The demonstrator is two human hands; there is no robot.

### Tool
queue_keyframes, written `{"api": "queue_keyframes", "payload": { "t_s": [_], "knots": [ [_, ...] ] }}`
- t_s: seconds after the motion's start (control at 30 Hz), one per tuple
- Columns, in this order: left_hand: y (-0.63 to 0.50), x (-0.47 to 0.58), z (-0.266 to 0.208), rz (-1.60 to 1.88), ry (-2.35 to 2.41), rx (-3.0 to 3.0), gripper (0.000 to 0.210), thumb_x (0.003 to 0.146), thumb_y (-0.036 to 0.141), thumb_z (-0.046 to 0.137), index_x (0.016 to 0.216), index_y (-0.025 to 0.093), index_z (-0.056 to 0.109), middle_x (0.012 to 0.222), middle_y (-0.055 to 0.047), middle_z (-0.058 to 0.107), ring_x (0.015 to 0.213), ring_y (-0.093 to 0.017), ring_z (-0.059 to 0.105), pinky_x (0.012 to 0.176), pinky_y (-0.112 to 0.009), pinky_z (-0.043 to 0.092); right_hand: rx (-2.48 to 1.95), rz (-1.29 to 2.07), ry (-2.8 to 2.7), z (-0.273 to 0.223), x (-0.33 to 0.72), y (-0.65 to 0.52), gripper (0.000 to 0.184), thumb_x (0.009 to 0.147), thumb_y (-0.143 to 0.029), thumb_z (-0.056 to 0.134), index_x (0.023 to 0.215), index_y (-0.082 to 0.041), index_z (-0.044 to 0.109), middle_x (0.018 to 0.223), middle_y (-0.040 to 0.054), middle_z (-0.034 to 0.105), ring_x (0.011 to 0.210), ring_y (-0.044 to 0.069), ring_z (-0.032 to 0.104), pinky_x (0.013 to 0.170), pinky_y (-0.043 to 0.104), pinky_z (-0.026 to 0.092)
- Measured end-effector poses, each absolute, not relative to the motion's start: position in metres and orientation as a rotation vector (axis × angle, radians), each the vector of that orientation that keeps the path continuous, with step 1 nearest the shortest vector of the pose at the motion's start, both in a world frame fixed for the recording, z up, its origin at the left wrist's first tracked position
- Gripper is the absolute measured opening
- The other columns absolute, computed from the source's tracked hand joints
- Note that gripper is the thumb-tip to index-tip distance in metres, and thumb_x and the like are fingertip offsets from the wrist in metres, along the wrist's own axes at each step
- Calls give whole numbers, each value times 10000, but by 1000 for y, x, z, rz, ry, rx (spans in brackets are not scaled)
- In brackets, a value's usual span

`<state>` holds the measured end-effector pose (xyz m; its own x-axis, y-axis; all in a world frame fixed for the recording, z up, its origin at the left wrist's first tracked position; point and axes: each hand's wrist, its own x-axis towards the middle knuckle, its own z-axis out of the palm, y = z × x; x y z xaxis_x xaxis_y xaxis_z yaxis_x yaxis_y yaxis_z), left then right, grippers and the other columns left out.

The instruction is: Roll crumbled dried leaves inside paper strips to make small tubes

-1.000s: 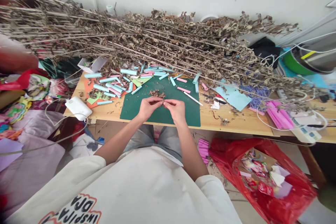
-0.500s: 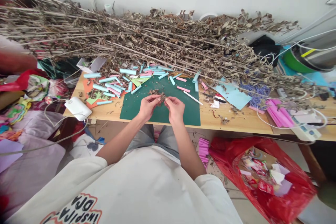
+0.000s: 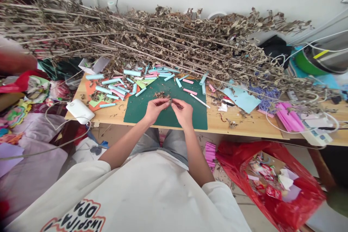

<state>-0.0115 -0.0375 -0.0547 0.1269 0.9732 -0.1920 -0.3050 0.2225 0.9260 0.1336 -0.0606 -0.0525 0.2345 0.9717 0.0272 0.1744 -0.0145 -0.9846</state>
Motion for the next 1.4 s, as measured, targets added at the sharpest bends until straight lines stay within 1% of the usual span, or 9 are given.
{"api": "queue_keyframes", "payload": {
  "t_s": [0.17,0.3,0.5,0.63,0.77,0.9,1.13,1.33,1.4],
  "knots": [
    [-37,-14,-58,1131,986,905,295,610,311,850,842,152,759,825,-52,744,744,-153,671,785,-316,534,-1392,1025,-1109,-43,126,-65,269,710,-369,741,905,-185,767,895,66,775,799,223,729,798,371,599],
    [-38,-12,-55,1130,1006,897,270,584,278,852,790,139,747,774,-44,733,716,-145,661,763,-302,529,-1453,904,-1164,-40,122,-66,191,720,-345,723,830,-196,770,824,49,771,726,204,717,745,345,596],
    [-38,-7,-42,1131,923,519,295,533,263,884,761,143,741,748,-27,728,664,-104,647,762,-272,522,-1333,1038,-716,-44,113,-57,191,638,-330,778,753,-182,742,703,34,747,615,183,688,663,344,599],
    [-38,-9,-41,1133,916,512,333,509,264,905,791,150,768,803,-44,749,710,-117,667,805,-286,528,-1334,1018,-869,-41,116,-58,239,681,-364,772,839,-185,758,817,51,767,725,197,715,751,362,611],
    [-37,-13,-45,1116,968,700,329,561,312,880,837,161,784,836,-57,758,727,-148,672,778,-308,535,-1378,840,-1183,-35,120,-65,250,755,-360,715,954,-216,767,988,59,761,869,209,719,832,362,604],
    [-36,-15,-48,1136,1022,932,281,603,308,844,834,161,781,834,-62,756,753,-172,680,769,-316,542,-1426,674,-1311,-35,118,-68,176,792,-326,664,881,-226,778,930,55,762,826,197,713,800,348,602],
    [-36,-6,-48,1170,1011,756,285,583,321,844,787,147,747,757,-41,734,672,-136,657,729,-297,537,-1359,988,-775,-52,113,-59,279,691,-395,742,850,-165,750,802,72,762,706,215,717,746,406,617],
    [-36,-11,-52,1119,991,811,318,559,321,866,777,135,728,743,-39,723,698,-151,665,764,-324,549,-1350,939,-1104,-41,121,-65,312,756,-379,715,1010,-203,756,1039,71,743,922,215,705,864,380,590],
    [-36,-14,-55,1119,1013,933,305,577,326,854,773,136,717,744,-37,717,705,-158,664,752,-323,552,-1394,849,-1301,-33,124,-67,267,799,-367,678,1009,-226,764,1027,64,737,909,207,699,852,366,585]
  ]
}}
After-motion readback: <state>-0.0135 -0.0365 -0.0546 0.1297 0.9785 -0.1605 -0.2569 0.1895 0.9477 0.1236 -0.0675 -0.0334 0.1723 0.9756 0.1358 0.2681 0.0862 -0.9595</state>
